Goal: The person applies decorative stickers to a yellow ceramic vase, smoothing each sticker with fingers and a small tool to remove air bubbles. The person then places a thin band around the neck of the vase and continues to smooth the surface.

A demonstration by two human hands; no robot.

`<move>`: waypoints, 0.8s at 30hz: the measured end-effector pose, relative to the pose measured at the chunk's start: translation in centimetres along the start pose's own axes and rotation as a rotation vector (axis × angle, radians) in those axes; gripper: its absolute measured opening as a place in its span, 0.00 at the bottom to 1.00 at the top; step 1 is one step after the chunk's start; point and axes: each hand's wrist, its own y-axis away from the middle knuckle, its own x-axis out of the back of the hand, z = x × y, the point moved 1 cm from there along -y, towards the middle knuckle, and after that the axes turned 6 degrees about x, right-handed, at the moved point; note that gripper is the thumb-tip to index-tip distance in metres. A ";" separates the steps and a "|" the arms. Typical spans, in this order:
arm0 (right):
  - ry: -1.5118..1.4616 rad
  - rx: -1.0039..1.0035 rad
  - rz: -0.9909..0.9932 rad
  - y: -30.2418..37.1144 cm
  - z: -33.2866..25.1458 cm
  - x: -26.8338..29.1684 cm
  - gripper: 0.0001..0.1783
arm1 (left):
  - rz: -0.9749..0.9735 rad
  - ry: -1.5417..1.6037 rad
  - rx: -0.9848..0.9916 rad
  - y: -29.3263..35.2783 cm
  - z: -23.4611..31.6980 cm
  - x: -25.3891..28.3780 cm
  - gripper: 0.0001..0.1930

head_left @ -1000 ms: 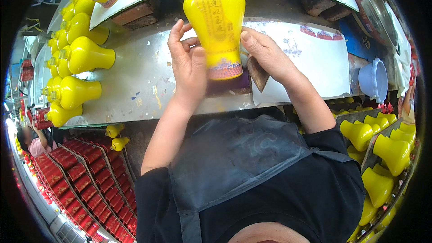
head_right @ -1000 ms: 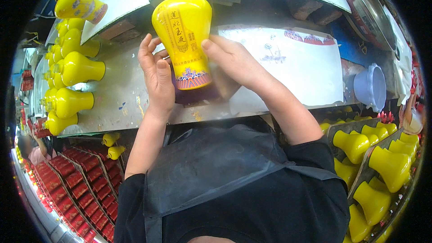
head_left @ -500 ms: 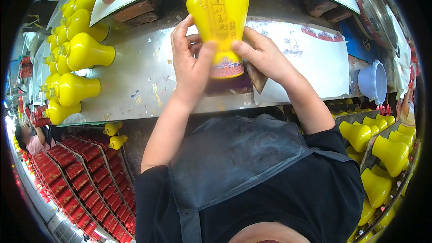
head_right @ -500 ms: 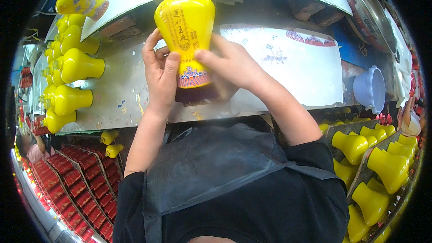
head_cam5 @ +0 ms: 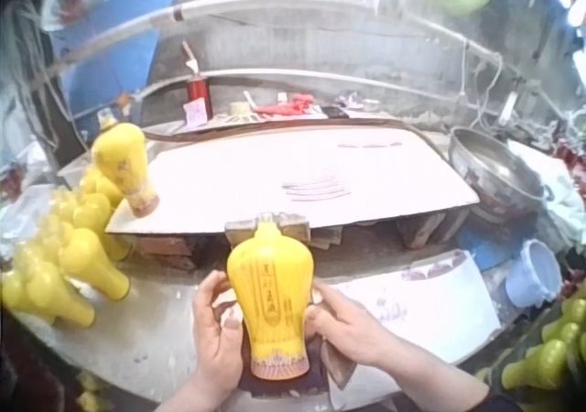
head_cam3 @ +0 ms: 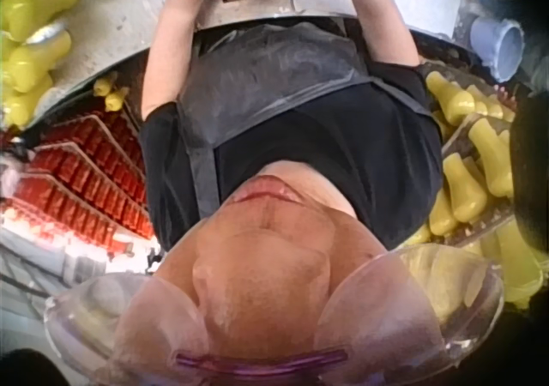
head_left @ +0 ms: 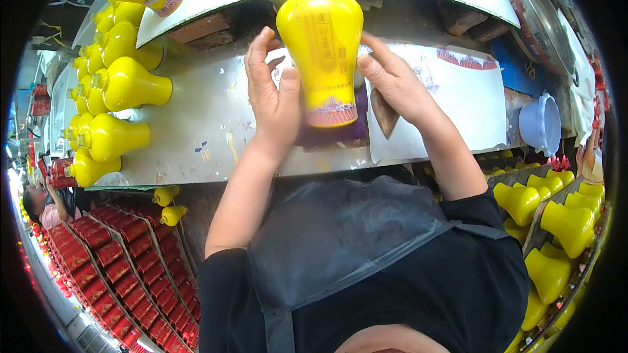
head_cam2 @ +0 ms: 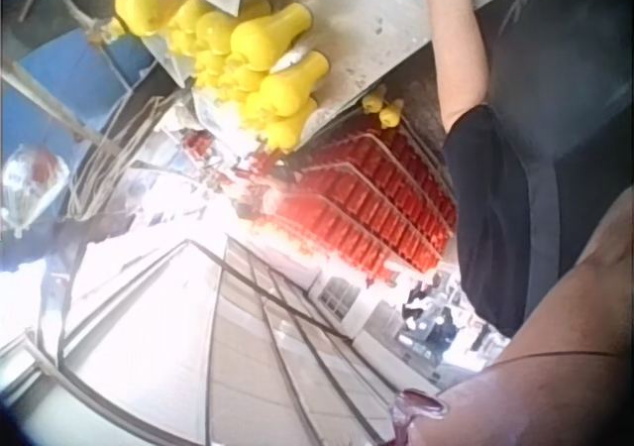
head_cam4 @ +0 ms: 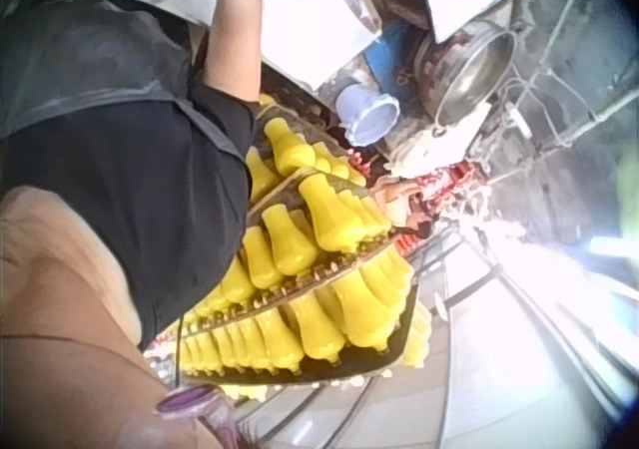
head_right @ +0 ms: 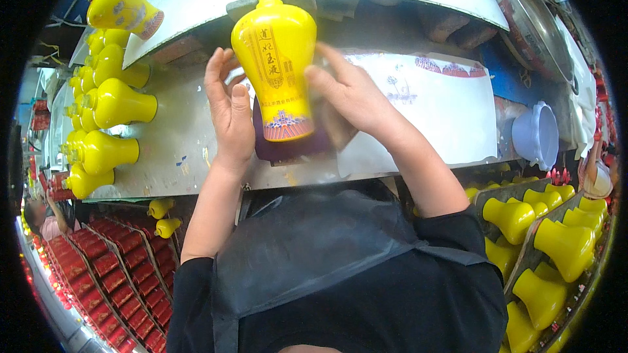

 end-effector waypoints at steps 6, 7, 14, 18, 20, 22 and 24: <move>0.229 0.180 0.241 -1.9 -1.6 0.6 0.49 | -0.082 -0.438 -0.355 -3.8 2.6 -0.7 0.38; 0.202 0.188 0.230 -2.1 -1.6 0.5 0.48 | -0.123 -0.489 -0.340 -4.2 2.9 -1.1 0.38; -0.161 0.084 0.110 -3.1 -1.5 2.1 0.30 | -0.181 -0.410 -0.259 -4.6 3.5 -1.1 0.44; -0.178 0.066 0.185 -3.8 -3.1 3.6 0.24 | -0.150 -0.486 -0.274 -4.9 3.0 -1.1 0.47; 0.029 0.260 0.150 -4.0 -4.2 3.5 0.24 | -0.159 -0.475 -0.274 -5.0 2.9 -1.2 0.47; 0.321 0.416 0.220 -4.6 -5.1 3.1 0.25 | -0.170 -0.455 -0.265 -5.0 2.8 -1.2 0.48; 0.511 0.489 0.258 -5.5 -5.6 2.7 0.27 | -0.171 -0.428 -0.250 -4.9 2.9 -1.1 0.48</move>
